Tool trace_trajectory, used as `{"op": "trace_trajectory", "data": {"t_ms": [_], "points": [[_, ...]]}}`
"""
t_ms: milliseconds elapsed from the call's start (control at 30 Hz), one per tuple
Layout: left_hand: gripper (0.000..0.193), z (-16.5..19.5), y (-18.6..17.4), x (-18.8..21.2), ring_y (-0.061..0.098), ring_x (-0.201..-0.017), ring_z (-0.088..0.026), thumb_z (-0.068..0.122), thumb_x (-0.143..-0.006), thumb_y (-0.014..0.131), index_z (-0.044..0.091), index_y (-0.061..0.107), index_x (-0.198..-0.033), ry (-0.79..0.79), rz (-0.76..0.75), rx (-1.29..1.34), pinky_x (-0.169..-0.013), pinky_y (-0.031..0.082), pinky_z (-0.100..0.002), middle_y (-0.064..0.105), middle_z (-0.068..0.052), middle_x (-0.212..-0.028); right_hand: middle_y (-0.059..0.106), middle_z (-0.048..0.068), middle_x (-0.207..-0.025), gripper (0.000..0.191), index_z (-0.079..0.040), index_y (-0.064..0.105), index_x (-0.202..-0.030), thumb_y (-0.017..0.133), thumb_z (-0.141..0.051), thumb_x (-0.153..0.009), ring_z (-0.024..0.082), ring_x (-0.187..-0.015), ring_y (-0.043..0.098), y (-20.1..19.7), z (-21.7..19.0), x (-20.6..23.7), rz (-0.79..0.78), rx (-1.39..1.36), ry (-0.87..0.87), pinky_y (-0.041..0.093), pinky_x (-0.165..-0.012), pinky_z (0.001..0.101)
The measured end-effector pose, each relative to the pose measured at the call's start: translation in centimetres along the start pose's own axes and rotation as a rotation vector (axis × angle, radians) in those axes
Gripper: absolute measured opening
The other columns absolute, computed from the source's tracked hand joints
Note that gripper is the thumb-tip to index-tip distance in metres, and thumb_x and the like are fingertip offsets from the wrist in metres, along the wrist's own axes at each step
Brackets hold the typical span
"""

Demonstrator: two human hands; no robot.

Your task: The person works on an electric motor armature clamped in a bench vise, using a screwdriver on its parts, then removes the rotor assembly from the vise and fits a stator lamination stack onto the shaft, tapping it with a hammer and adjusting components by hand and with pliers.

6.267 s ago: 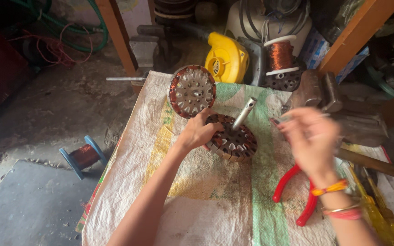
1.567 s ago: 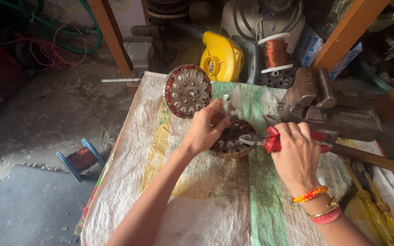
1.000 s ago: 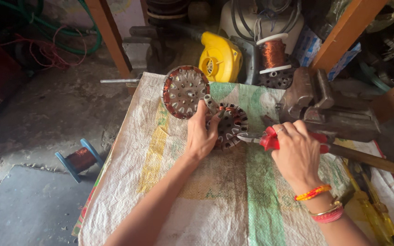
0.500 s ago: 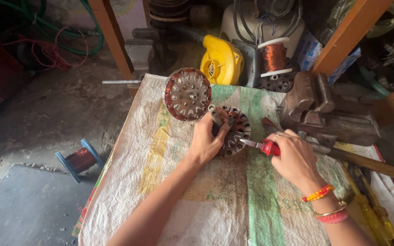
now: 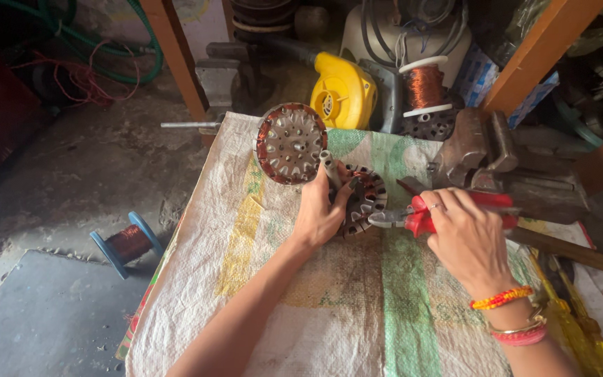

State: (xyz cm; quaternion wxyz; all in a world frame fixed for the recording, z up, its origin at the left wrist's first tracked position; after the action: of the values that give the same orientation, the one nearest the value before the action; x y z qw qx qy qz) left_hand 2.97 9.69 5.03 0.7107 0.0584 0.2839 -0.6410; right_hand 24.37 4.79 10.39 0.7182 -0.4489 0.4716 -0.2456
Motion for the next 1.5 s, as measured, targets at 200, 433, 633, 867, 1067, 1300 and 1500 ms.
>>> {"op": "trace_trajectory", "data": {"t_ms": [200, 433, 633, 867, 1067, 1300, 1500], "points": [[0.027, 0.3, -0.3, 0.1, 0.07, -0.083, -0.03, 0.002, -0.089, 0.067, 0.003, 0.051, -0.109, 0.054, 0.013, 0.027, -0.079, 0.055, -0.041, 0.07, -0.016, -0.091, 0.068, 0.005, -0.11, 0.046, -0.01, 0.066, -0.114, 0.075, -0.006, -0.069, 0.025, -0.102, 0.066, -1.6, 0.4, -0.3, 0.086, -0.047, 0.082, 0.056, -0.069, 0.0392], [0.024, 0.0, -0.2, 0.0, 0.07, -0.083, -0.027, 0.003, -0.089, 0.069, 0.003, 0.052, -0.107, 0.048, -0.011, 0.013, -0.079, 0.055, -0.04, 0.07, -0.015, -0.091, 0.069, 0.009, -0.114, 0.047, -0.011, 0.066, -0.12, 0.077, -0.008, -0.075, 0.03, -0.1, 0.068, -0.3, 3.9, 0.9, -0.036, 0.012, 0.384, 0.056, -0.077, 0.0455], [0.024, -0.1, -0.3, 0.0, 0.07, -0.08, -0.026, 0.004, -0.089, 0.068, 0.003, 0.053, -0.107, 0.035, -0.018, 0.011, -0.075, 0.056, -0.04, 0.07, -0.015, -0.089, 0.07, 0.013, -0.118, 0.059, -0.012, 0.068, -0.121, 0.076, -0.013, -0.062, 0.026, -0.106, 0.068, 1.0, 2.7, 0.9, -0.018, 0.093, 0.204, 0.058, -0.088, 0.0425], [0.025, -0.1, -0.4, 0.0, 0.071, -0.079, -0.025, 0.004, -0.089, 0.07, 0.001, 0.055, -0.108, 0.051, 0.002, 0.001, -0.075, 0.056, -0.039, 0.071, -0.016, -0.087, 0.074, 0.009, -0.113, 0.03, -0.005, 0.073, -0.113, 0.074, -0.012, -0.085, 0.017, -0.082, 0.072, 1.1, -3.1, -0.1, 0.048, -0.749, 0.058, 0.056, -0.069, 0.0261], [0.025, 0.3, -0.6, 0.2, 0.071, -0.08, -0.027, 0.004, -0.088, 0.071, 0.001, 0.055, -0.108, 0.089, 0.019, -0.002, -0.077, 0.056, -0.038, 0.071, -0.016, -0.088, 0.076, 0.007, -0.099, 0.014, -0.005, 0.076, -0.101, 0.071, -0.009, -0.089, 0.021, -0.079, 0.073, -0.1, -4.1, -1.0, 0.134, -0.758, 0.118, 0.055, -0.059, 0.0288], [0.025, 0.3, -0.5, 0.2, 0.07, -0.078, -0.028, 0.003, -0.089, 0.07, 0.001, 0.055, -0.108, 0.105, 0.022, 0.016, -0.076, 0.056, -0.039, 0.07, -0.017, -0.087, 0.074, 0.005, -0.1, 0.011, -0.006, 0.074, -0.101, 0.071, -0.008, -0.091, 0.022, -0.086, 0.074, -0.3, -4.3, -0.9, 0.258, -0.747, 0.035, 0.057, -0.071, 0.0308], [0.024, 0.2, -0.3, 0.3, 0.07, -0.078, -0.027, 0.002, -0.089, 0.069, 0.002, 0.055, -0.108, 0.11, 0.032, 0.017, -0.075, 0.056, -0.037, 0.07, -0.016, -0.088, 0.072, 0.008, -0.099, 0.008, -0.003, 0.07, -0.1, 0.067, -0.004, -0.093, 0.024, -0.08, 0.072, 1.0, -5.1, -1.7, 0.2, -0.804, 0.103, 0.057, -0.068, 0.0332]]}}
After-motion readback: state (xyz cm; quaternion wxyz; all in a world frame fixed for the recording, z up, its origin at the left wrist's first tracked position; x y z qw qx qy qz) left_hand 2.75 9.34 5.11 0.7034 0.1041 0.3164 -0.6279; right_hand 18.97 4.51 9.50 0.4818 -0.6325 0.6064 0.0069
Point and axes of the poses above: each hand's wrist, its own x-axis away from the middle knuckle, its own y-axis out of the palm, z = x × y, the point moved 6 cm from there along -x, towards the middle knuckle
